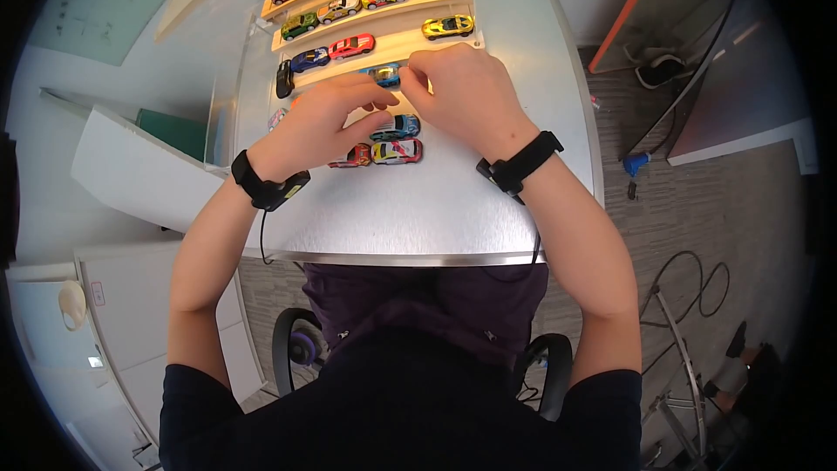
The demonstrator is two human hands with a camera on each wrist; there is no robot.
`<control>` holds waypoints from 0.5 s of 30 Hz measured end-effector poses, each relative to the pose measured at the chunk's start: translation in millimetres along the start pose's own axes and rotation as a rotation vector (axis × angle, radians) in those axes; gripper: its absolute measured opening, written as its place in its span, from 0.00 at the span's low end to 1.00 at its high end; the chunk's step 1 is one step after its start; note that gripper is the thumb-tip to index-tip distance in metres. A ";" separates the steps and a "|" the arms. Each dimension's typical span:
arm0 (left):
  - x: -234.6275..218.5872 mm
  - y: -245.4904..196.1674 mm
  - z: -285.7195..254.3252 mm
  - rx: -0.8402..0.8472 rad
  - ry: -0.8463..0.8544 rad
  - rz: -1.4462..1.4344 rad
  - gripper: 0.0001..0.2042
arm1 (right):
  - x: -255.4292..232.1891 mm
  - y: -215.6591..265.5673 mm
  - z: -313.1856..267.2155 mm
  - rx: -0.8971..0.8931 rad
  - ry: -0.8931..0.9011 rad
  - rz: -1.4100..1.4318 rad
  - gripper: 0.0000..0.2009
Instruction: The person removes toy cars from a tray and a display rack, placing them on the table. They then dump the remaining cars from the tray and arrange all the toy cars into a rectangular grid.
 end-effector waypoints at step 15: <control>-120.7 71.1 98.9 -0.105 -0.501 0.665 0.09 | -0.6 -0.7 2.7 0.046 0.035 -0.005 0.12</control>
Point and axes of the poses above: each hand's wrist, its own z-axis towards the middle knuckle, its own x-axis out of the palm, y = z × x, the point moved 3 cm from there along z, towards the middle knuckle, and after that the axes turned 1 degree about -x, right-handed, at the moved point
